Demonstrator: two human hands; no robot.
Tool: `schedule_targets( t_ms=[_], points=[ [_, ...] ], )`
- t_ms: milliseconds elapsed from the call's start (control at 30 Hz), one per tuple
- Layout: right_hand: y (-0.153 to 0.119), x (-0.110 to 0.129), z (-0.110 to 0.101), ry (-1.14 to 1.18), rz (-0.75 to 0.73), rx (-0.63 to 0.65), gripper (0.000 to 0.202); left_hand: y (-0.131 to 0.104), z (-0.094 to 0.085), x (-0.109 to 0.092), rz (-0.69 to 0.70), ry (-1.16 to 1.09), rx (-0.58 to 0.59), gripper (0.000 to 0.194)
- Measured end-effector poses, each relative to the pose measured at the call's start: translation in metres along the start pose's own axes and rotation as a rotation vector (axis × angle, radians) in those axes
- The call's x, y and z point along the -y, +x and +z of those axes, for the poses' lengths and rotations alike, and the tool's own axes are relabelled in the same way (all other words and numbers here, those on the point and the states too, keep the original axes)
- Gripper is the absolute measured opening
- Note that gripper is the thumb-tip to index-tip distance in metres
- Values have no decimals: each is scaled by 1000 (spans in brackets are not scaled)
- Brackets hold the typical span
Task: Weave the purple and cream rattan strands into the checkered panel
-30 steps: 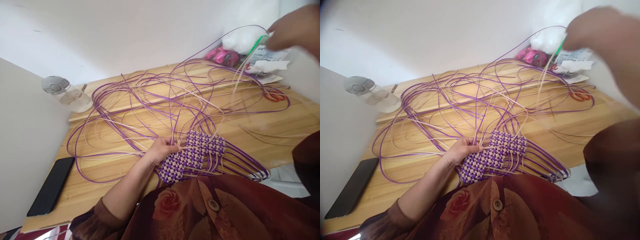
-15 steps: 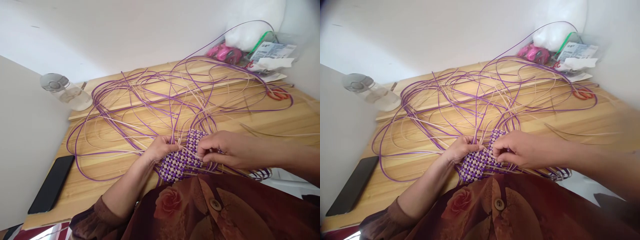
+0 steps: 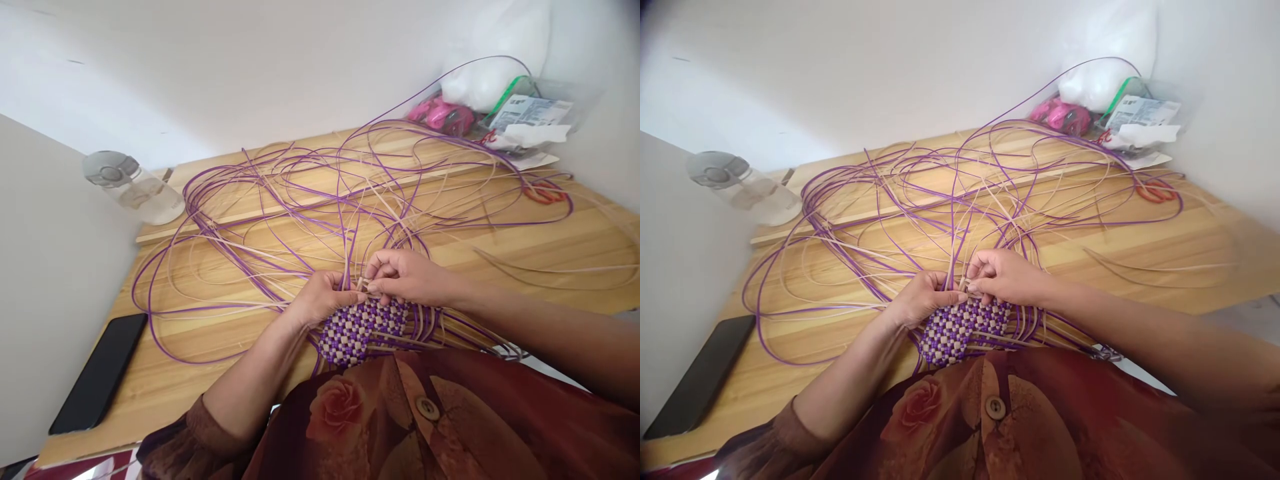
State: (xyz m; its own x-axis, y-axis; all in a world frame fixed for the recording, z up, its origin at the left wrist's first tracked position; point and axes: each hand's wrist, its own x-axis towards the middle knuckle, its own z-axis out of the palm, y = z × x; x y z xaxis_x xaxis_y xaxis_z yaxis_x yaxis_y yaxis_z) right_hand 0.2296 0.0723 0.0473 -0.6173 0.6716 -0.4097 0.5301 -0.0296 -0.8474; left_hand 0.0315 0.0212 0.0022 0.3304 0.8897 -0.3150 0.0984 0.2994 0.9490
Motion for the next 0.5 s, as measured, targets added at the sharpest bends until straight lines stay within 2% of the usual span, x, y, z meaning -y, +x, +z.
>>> schedule_targets(
  t_ms=[100, 233, 400, 433, 500],
  points=[
    [2, 8, 2, -29, -4, 29, 25, 0, -1, -1, 33, 14, 16, 31],
    [5, 17, 5, -192, -139, 39, 20, 0, 0, -1, 43, -38, 29, 32],
    [8, 30, 7, -554, -319, -82, 7, 1, 3, 1, 24, -51, 11, 35],
    [9, 37, 4, -553, -319, -95, 8, 1, 4, 2, 22, -35, -4, 35],
    [7, 59, -8, -383, -255, -59, 14, 2, 4, 3, 17, 5, -23, 36]
  ],
)
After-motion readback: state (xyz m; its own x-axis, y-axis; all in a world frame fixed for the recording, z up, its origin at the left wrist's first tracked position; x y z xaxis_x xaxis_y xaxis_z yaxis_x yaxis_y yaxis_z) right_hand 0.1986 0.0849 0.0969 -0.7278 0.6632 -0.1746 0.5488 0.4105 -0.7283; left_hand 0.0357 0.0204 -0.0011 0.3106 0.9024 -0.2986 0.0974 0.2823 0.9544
